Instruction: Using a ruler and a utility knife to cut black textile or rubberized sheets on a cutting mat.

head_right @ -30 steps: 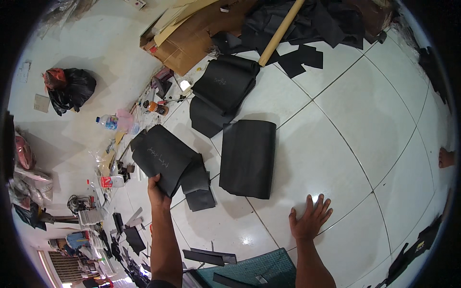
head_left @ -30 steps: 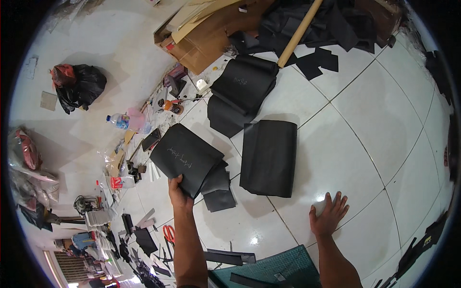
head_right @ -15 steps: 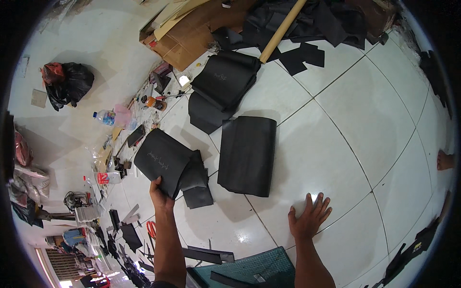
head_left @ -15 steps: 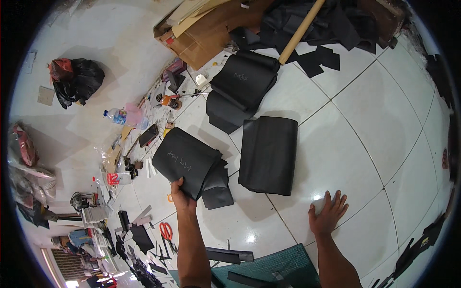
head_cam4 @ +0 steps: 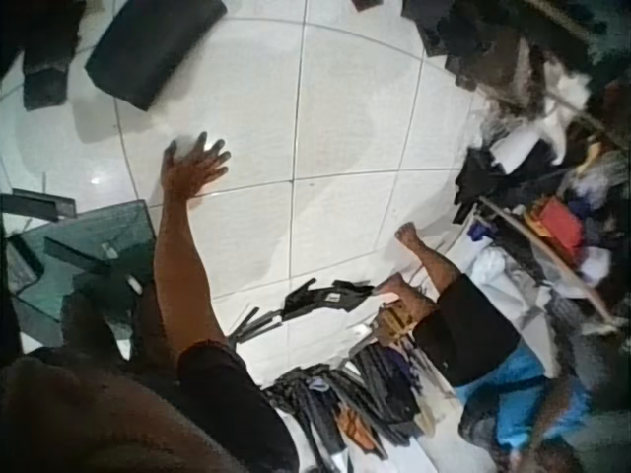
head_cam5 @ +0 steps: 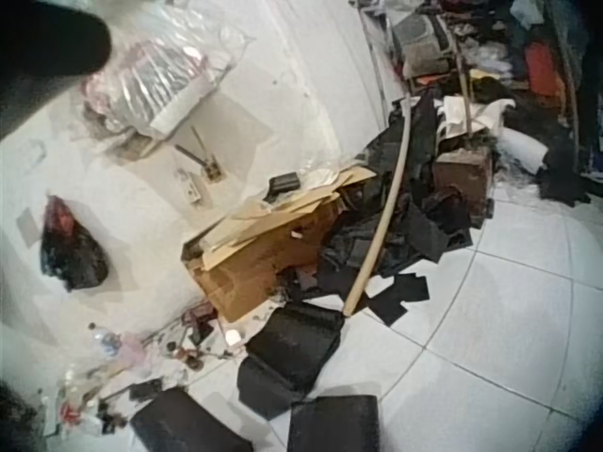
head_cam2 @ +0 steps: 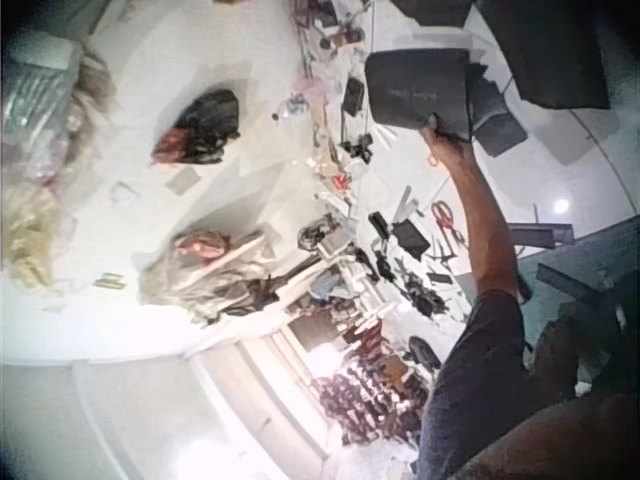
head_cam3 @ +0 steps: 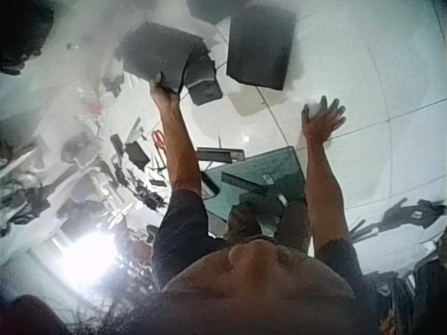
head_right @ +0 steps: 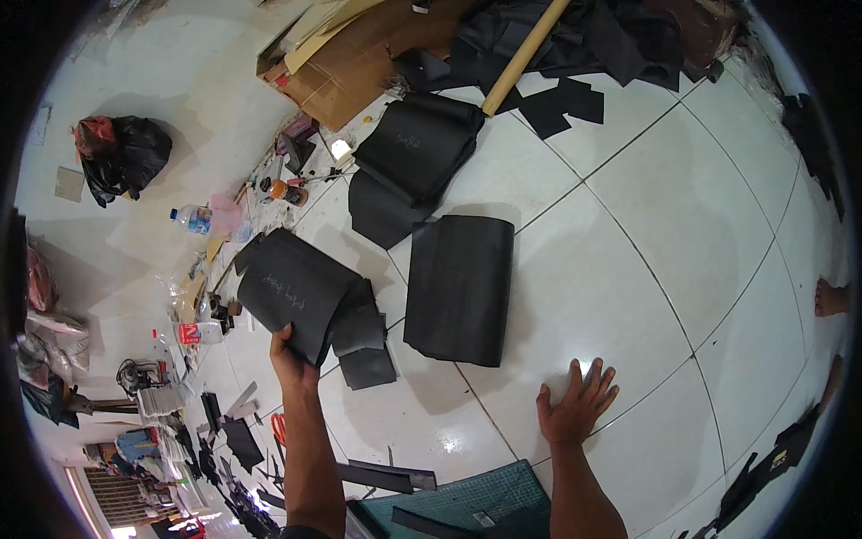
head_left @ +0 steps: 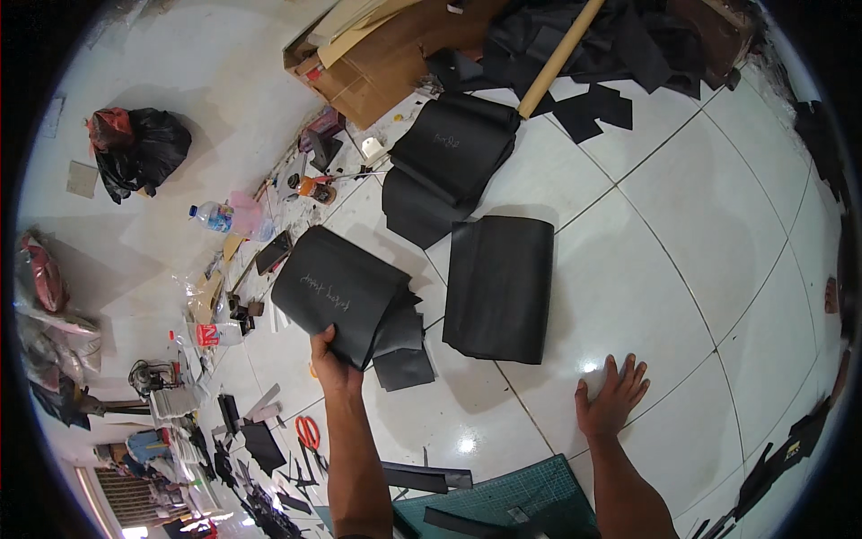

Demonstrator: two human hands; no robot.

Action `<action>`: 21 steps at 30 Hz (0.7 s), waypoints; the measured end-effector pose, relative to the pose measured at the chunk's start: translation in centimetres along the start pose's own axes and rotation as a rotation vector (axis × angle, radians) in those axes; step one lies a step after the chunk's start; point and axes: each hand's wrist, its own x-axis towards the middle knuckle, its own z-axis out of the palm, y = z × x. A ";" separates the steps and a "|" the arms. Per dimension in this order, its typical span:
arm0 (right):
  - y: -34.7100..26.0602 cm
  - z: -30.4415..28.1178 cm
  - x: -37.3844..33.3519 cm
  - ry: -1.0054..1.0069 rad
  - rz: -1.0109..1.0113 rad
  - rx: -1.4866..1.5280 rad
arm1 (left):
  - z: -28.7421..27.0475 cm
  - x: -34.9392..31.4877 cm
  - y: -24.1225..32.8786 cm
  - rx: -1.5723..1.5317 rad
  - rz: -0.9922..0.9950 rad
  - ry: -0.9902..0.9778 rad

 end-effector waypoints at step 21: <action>0.1 0.0 0.1 -0.004 0.037 0.053 | 29.4 -2.6 -21.2 0.042 -0.257 -0.659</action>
